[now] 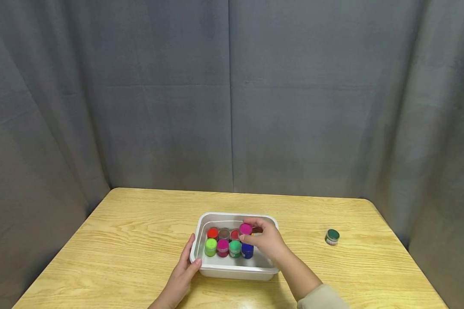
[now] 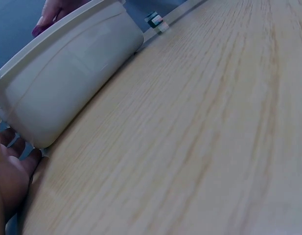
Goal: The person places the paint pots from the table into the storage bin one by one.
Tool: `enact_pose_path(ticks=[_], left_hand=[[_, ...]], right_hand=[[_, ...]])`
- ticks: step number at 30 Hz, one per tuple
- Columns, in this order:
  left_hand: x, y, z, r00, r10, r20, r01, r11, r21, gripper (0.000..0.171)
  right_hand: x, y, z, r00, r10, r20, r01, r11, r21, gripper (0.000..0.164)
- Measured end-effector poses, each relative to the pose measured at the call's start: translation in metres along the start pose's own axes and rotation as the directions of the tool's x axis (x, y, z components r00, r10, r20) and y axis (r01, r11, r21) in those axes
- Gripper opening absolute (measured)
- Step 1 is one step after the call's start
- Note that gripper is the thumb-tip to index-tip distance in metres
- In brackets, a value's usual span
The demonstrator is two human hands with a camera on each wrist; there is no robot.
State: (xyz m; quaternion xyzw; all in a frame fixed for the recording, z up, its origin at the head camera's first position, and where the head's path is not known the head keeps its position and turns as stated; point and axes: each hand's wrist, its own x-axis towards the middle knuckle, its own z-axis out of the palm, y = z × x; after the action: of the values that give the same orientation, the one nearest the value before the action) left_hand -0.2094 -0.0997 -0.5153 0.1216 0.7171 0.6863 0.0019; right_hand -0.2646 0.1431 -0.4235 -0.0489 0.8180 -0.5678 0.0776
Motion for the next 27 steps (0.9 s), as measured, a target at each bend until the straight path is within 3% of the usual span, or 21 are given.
enact_pose_path(ticks=[6, 13, 21, 27], left_hand=[[0.0, 0.0, 0.0, 1.0, -0.002, 0.0, 0.002, 1.0, 0.004, 0.068], [0.001, 0.0, 0.0, 1.0, -0.011, -0.005, 0.011, 1.0, -0.002, 0.069], [0.001, -0.001, 0.0, 1.0, -0.003, -0.006, 0.003, 1.0, -0.006, 0.069], [0.0, -0.001, -0.001, 1.0, -0.001, 0.0, 0.001, 1.0, -0.008, 0.069]], right_hand=[[0.001, 0.003, 0.013, 0.998, -0.024, 0.058, 0.025, 1.0, -0.011, 0.048], [0.004, 0.01, 0.023, 0.983, -0.109, 0.146, 0.112, 0.994, -0.008, 0.044], [0.004, 0.012, 0.028, 0.979, -0.087, 0.187, 0.108, 0.989, -0.102, 0.044], [0.006, 0.012, 0.031, 0.968, -0.087, 0.236, 0.113, 0.988, -0.102, 0.042]])
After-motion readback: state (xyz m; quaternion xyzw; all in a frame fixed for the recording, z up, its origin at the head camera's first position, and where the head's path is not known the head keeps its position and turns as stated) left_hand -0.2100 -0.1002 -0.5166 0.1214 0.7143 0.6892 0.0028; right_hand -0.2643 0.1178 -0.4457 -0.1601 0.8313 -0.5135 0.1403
